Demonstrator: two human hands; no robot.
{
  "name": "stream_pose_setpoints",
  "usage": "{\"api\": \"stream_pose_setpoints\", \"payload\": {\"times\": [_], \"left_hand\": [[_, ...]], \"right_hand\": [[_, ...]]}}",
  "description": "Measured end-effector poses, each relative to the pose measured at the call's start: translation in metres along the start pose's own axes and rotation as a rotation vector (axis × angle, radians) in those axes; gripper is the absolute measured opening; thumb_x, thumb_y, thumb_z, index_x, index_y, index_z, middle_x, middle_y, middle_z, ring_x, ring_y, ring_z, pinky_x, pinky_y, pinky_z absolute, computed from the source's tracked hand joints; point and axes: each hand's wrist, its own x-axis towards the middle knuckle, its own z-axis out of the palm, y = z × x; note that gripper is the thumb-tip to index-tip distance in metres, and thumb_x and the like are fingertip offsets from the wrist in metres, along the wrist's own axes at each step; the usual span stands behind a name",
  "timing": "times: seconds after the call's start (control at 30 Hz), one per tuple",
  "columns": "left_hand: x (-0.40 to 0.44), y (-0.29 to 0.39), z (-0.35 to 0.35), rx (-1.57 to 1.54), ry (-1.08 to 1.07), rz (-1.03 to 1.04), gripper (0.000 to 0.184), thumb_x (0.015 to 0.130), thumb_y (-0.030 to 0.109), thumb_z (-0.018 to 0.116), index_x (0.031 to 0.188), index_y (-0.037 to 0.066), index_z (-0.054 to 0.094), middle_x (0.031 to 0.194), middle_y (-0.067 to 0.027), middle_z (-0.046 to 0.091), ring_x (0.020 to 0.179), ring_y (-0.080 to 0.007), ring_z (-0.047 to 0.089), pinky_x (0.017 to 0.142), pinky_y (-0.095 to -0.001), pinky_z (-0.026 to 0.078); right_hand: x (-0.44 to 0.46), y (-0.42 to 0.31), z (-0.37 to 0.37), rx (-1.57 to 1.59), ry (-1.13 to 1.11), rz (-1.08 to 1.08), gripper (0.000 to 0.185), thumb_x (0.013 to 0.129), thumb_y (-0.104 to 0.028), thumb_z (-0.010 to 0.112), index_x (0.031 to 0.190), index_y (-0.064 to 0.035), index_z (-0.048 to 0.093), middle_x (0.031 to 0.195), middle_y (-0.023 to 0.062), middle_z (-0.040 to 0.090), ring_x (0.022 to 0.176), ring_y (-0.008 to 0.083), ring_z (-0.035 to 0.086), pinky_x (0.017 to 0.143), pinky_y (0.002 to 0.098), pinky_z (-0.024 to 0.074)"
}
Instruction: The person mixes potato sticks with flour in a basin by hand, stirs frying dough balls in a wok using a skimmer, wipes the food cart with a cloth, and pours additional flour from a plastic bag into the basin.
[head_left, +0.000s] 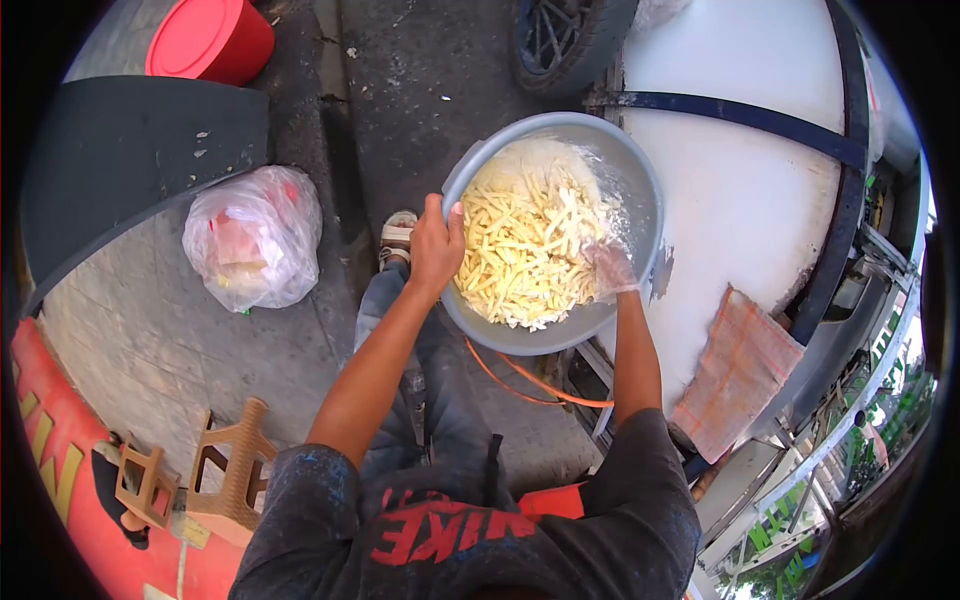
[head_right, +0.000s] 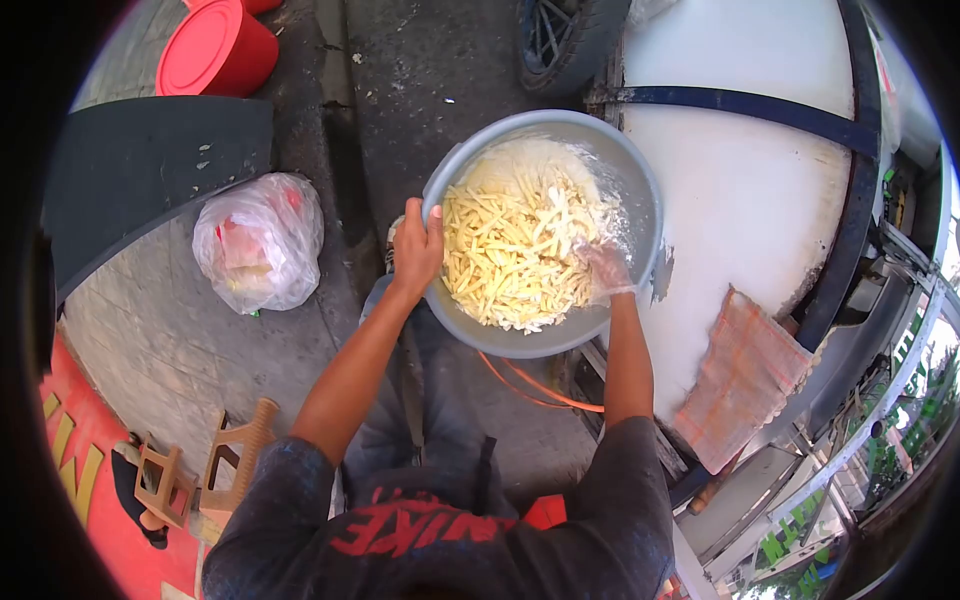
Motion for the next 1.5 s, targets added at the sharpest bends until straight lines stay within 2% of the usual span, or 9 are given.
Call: {"api": "stream_pose_setpoints", "payload": {"times": [0.1, 0.23, 0.47, 0.57, 0.8, 0.83, 0.93, 1.3, 1.5], "left_hand": [[0.001, -0.002, 0.004, 0.016, 0.019, 0.026, 0.031, 0.1, 0.03, 0.044, 0.1, -0.001, 0.045, 0.074, -0.0255, 0.059, 0.069, -0.0465, 0.059, 0.062, -0.052, 0.043], [0.004, 0.002, 0.008, -0.026, 0.015, 0.012, 0.03, 0.1, 0.029, 0.045, 0.1, -0.001, 0.044, 0.071, -0.0249, 0.058, 0.068, -0.046, 0.058, 0.06, -0.0513, 0.042], [0.0, -0.005, 0.001, -0.031, 0.013, -0.004, 0.032, 0.099, 0.033, 0.045, 0.099, 0.0, 0.045, 0.07, -0.0235, 0.058, 0.067, -0.0457, 0.058, 0.061, -0.0514, 0.043], [-0.002, -0.007, 0.0, -0.064, 0.022, 0.013, 0.033, 0.099, 0.034, 0.046, 0.098, 0.001, 0.045, 0.073, -0.0246, 0.059, 0.07, -0.0467, 0.059, 0.062, -0.0521, 0.044], [-0.002, -0.008, 0.001, -0.036, 0.019, 0.029, 0.033, 0.099, 0.034, 0.045, 0.101, 0.001, 0.045, 0.078, -0.0267, 0.061, 0.074, -0.0482, 0.06, 0.064, -0.0536, 0.045], [-0.003, -0.008, 0.002, -0.041, 0.014, 0.026, 0.032, 0.099, 0.033, 0.046, 0.101, 0.001, 0.045, 0.078, -0.0269, 0.061, 0.074, -0.0484, 0.06, 0.064, -0.0538, 0.045], [0.0, -0.006, -0.001, -0.043, 0.016, 0.025, 0.031, 0.098, 0.032, 0.046, 0.101, 0.001, 0.045, 0.079, -0.0273, 0.061, 0.074, -0.0489, 0.06, 0.063, -0.0544, 0.045], [-0.001, 0.001, -0.001, 0.003, 0.027, 0.004, 0.032, 0.098, 0.031, 0.046, 0.103, 0.0, 0.045, 0.08, -0.0284, 0.061, 0.075, -0.0499, 0.059, 0.065, -0.0554, 0.044], [-0.003, 0.0, 0.005, -0.004, 0.071, 0.046, 0.032, 0.099, 0.032, 0.046, 0.099, 0.0, 0.047, 0.07, -0.0223, 0.06, 0.066, -0.0436, 0.06, 0.059, -0.0497, 0.043]], "right_hand": [[0.092, 0.023, -0.005, 0.181, 0.236, -0.016, 0.064, 0.087, -0.05, 0.062, 0.132, -0.0041, 0.053, 0.123, 0.0083, 0.06, 0.107, 0.0174, 0.059, 0.086, 0.0317, 0.049], [0.1, -0.05, 0.063, 0.345, -0.157, 0.037, 0.06, 0.086, -0.037, 0.065, 0.134, -0.0039, 0.052, 0.132, 0.009, 0.055, 0.118, 0.0182, 0.052, 0.094, 0.0329, 0.0441], [0.079, -0.157, 0.152, -0.812, -0.498, 0.071, 0.068, 0.071, -0.043, 0.072, 0.12, 0.0023, 0.06, 0.118, 0.0195, 0.061, 0.106, 0.0247, 0.057, 0.094, 0.0317, 0.0453], [0.031, -0.163, 0.125, -1.183, -0.456, -0.348, 0.075, 0.067, -0.042, 0.072, 0.122, 0.0057, 0.056, 0.109, 0.0231, 0.064, 0.101, 0.0293, 0.06, 0.091, 0.0347, 0.0475], [-0.028, -0.216, 0.063, -1.43, -0.709, -0.148, 0.085, 0.067, -0.034, 0.076, 0.141, -0.0105, 0.042, 0.121, 0.027, 0.058, 0.114, 0.0355, 0.056, 0.102, 0.0384, 0.0411], [0.002, -0.216, 0.061, -1.409, -0.572, -0.044, 0.098, 0.064, -0.033, 0.081, 0.148, -0.0246, 0.032, 0.149, 0.0221, 0.032, 0.132, 0.0366, 0.04, 0.113, 0.0393, 0.0301], [0.07, -0.241, 0.116, -1.221, -0.248, -0.082, 0.094, 0.071, -0.052, 0.075, 0.148, -0.021, 0.032, 0.153, 0.0167, 0.028, 0.14, 0.0312, 0.028, 0.117, 0.0391, 0.0232], [0.06, -0.186, 0.252, -1.539, -0.941, -0.125, 0.066, 0.075, -0.055, 0.064, 0.127, -0.0154, 0.057, 0.119, 0.0121, 0.06, 0.108, 0.0269, 0.057, 0.094, 0.045, 0.0418], [-0.063, -0.176, 0.18, -1.7, -0.641, -0.01, 0.063, 0.062, -0.055, 0.074, 0.111, -0.0165, 0.069, 0.108, 0.0153, 0.067, 0.105, 0.032, 0.06, 0.088, 0.0445, 0.0471]]}}
